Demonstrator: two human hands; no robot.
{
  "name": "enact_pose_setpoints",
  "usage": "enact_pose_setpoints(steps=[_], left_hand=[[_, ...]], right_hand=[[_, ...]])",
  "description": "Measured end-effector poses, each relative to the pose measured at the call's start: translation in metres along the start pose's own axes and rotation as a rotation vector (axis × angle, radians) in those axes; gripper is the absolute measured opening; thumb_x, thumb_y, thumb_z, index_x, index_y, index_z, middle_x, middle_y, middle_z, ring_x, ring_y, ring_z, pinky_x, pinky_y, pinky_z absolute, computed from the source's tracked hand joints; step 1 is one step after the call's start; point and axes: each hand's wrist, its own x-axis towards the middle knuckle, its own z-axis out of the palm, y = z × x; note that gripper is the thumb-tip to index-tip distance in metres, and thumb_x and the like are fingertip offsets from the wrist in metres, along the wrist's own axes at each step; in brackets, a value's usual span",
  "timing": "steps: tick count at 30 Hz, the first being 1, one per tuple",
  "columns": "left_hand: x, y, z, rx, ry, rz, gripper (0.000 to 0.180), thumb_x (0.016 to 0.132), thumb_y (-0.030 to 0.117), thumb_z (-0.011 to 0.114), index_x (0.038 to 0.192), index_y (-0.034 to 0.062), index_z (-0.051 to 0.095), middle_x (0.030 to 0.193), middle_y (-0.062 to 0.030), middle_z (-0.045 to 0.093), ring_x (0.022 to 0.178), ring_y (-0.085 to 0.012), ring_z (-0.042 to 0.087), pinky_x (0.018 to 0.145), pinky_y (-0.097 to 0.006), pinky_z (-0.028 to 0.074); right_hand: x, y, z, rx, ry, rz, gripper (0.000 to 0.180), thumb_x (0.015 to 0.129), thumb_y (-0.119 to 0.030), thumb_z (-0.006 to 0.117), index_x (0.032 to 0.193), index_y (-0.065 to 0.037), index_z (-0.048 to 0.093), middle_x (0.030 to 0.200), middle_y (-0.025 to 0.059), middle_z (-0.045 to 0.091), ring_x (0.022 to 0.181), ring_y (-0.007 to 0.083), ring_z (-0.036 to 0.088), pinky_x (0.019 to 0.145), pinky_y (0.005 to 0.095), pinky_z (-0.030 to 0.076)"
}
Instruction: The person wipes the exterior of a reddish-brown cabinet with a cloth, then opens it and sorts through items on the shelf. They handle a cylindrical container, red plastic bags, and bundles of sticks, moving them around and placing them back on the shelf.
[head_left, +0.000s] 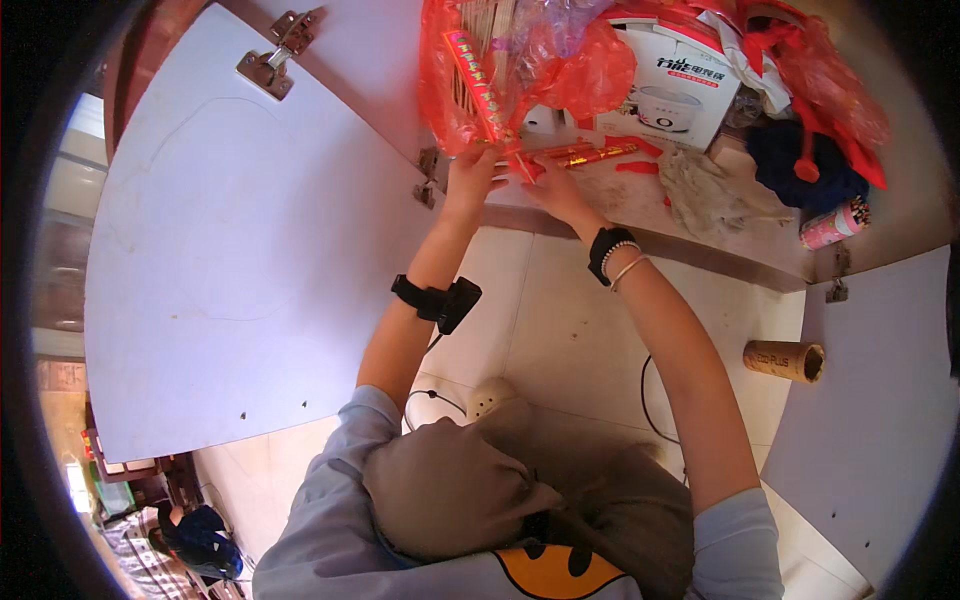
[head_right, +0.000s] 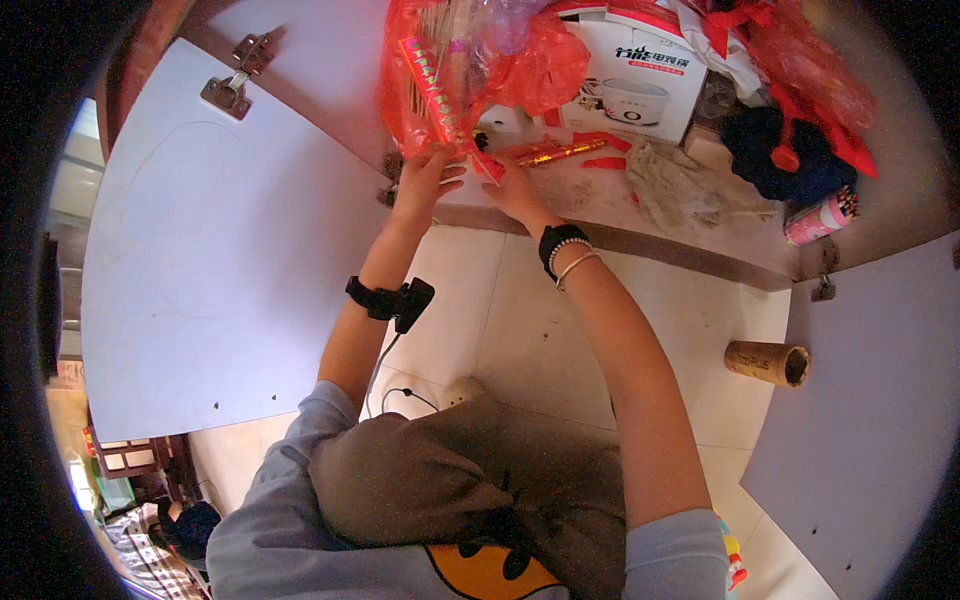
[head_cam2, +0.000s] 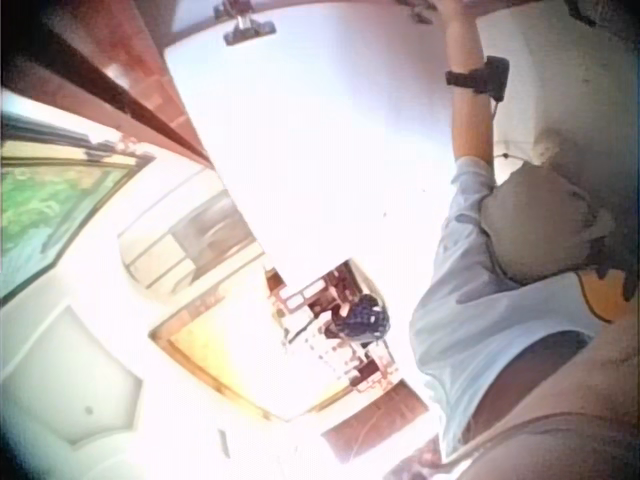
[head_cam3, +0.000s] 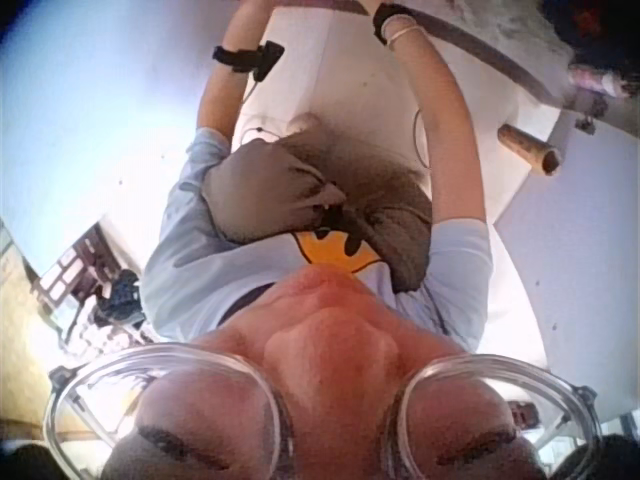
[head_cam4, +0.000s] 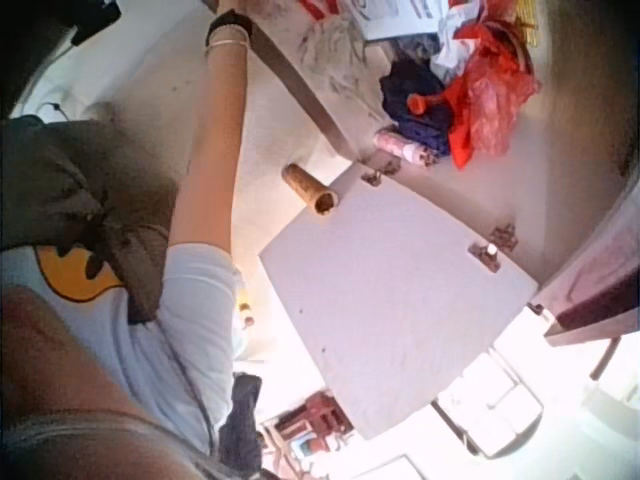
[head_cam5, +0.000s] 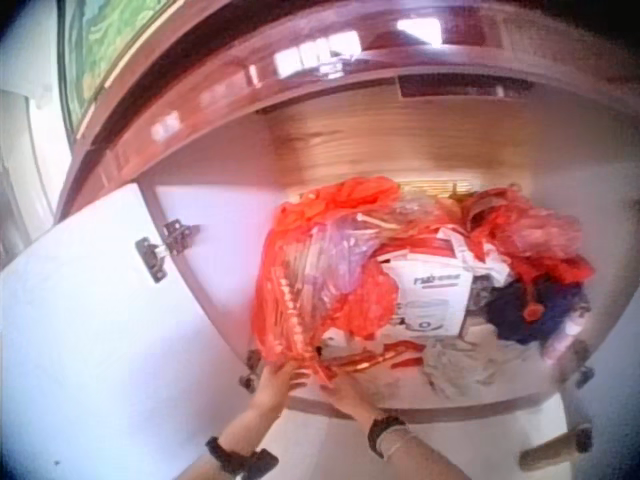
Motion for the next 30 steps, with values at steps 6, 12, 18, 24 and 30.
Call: enact_pose_setpoints(steps=[6, 12, 18, 24, 30], left_hand=[[0.002, 0.002, -0.003, 0.103, 0.037, 0.071, 0.024, 0.09, 0.021, 0.053, 0.103, 0.0015, 0.061, 0.092, -0.006, 0.064, 0.08, -0.0149, 0.062, 0.07, -0.028, 0.05], [-0.006, 0.0, -0.006, 0.143, 0.036, 0.077, 0.024, 0.09, 0.021, 0.054, 0.101, 0.0001, 0.061, 0.088, -0.0054, 0.064, 0.078, -0.0139, 0.061, 0.068, -0.027, 0.049], [-0.032, 0.004, -0.012, 0.02, 0.01, 0.095, 0.023, 0.091, 0.02, 0.053, 0.1, -0.0005, 0.06, 0.086, -0.0064, 0.063, 0.075, -0.0142, 0.061, 0.068, -0.027, 0.05], [-0.059, 0.029, -0.039, -0.176, 0.149, 0.145, 0.022, 0.091, 0.019, 0.052, 0.096, -0.0006, 0.06, 0.08, -0.0064, 0.062, 0.071, -0.0114, 0.059, 0.069, -0.025, 0.049], [-0.073, 0.031, -0.056, -0.192, 0.162, 0.162, 0.022, 0.091, 0.02, 0.052, 0.096, 0.0001, 0.06, 0.081, -0.0054, 0.062, 0.071, -0.0107, 0.058, 0.069, -0.026, 0.049]], right_hand=[[0.006, 0.0, -0.013, -0.126, -0.054, 0.121, 0.02, 0.079, -0.021, 0.063, 0.089, -0.003, 0.065, 0.087, 0.0144, 0.065, 0.079, 0.0276, 0.062, 0.071, 0.0371, 0.048], [-0.005, -0.029, -0.043, 0.039, -0.06, 0.0, 0.017, 0.082, -0.016, 0.061, 0.091, -0.002, 0.064, 0.08, 0.0079, 0.065, 0.069, 0.0163, 0.059, 0.062, 0.0282, 0.046], [-0.005, -0.072, -0.075, 0.469, -0.18, 0.205, 0.019, 0.087, -0.02, 0.06, 0.093, -0.002, 0.064, 0.073, -0.0012, 0.06, 0.062, 0.0059, 0.05, 0.057, 0.0218, 0.041], [0.0, -0.127, -0.077, 0.881, -0.244, 0.457, 0.023, 0.09, -0.026, 0.057, 0.097, -0.005, 0.064, 0.076, -0.0016, 0.057, 0.061, 0.0035, 0.045, 0.055, 0.0178, 0.038], [0.01, -0.154, -0.066, 1.005, -0.248, 0.523, 0.022, 0.089, -0.025, 0.057, 0.098, -0.005, 0.063, 0.077, 0.0, 0.057, 0.061, 0.0037, 0.045, 0.055, 0.0176, 0.038]])
